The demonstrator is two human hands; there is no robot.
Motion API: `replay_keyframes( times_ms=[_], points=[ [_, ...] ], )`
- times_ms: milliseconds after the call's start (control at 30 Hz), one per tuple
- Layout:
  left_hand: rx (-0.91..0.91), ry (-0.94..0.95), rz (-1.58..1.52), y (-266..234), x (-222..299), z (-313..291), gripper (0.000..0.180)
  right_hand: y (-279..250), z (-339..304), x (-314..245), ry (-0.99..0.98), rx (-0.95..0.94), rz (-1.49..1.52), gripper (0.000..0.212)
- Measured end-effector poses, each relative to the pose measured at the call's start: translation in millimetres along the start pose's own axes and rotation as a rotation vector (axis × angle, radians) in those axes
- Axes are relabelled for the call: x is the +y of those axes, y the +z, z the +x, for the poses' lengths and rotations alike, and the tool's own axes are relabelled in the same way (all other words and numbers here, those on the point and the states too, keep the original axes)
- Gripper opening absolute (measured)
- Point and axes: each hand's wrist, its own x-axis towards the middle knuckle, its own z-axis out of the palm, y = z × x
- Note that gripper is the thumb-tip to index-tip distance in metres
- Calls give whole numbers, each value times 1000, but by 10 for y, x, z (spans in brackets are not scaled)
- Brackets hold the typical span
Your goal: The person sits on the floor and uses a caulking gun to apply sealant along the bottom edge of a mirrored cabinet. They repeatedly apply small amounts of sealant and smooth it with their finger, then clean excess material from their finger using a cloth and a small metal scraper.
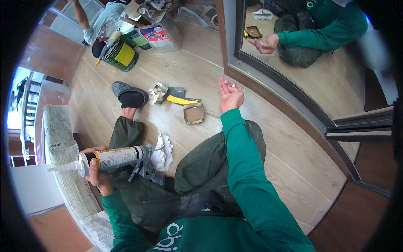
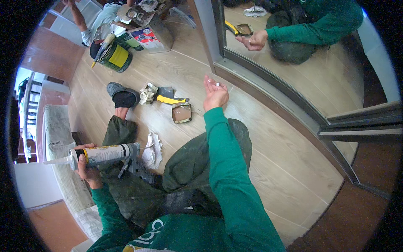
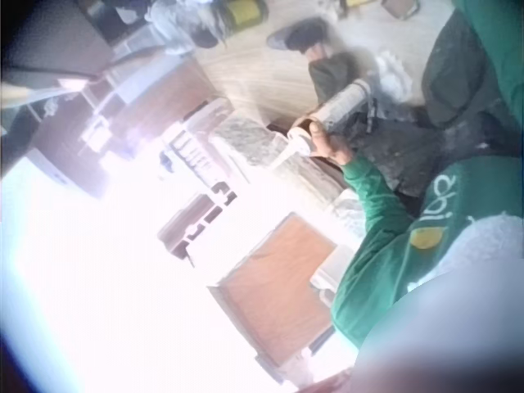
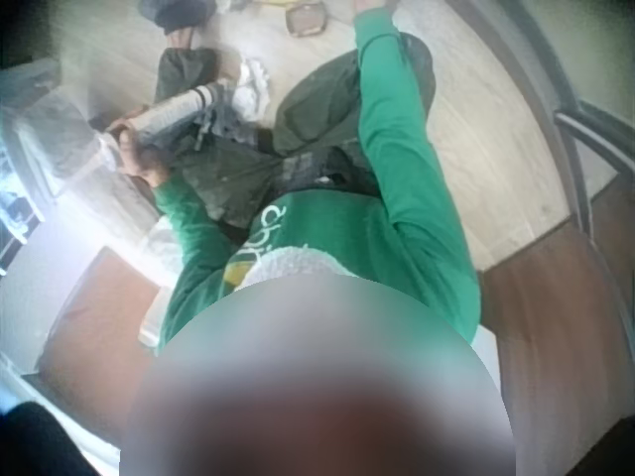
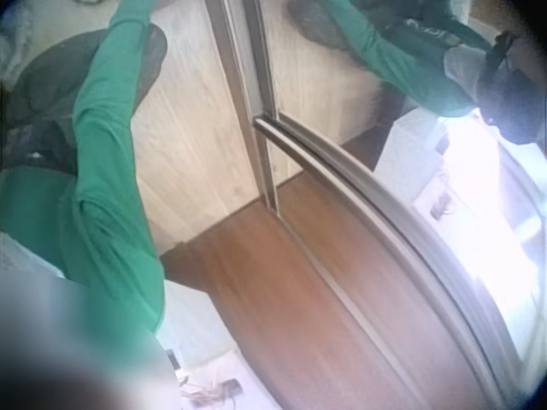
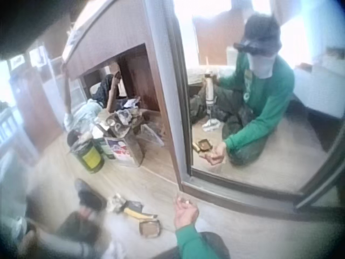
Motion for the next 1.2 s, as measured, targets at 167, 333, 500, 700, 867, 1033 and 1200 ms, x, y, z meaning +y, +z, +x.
replay_keyframes(
  times_ms=[167, 333, 500, 700, 867, 1033, 1200],
  points=[
    [-23, 51, -52, -170, 91, -14, 44, -89, -91, -26, -21, -87, -198, 24],
    [6, 76, -49, -363, 187, 37, 47, -214, -325, -85, -15, -226, -468, 20],
    [-4, 124, -20, -382, 241, 35, 47, -365, -614, -121, 1, -353, -692, 15],
    [-12, 60, -201, -367, 346, 46, 48, -486, -1130, -176, -76, -668, -918, 23],
    [34, -16, -486, -276, 458, 80, 53, 125, -1869, -387, -101, -910, -932, 42],
    [73, -208, -683, 353, 555, -273, 60, 1003, -2709, -998, -189, -1229, -1298, 83],
    [41, -855, -965, 1240, 613, -939, 35, 908, -3028, -1410, -92, -1155, -1773, 96]
  ],
)
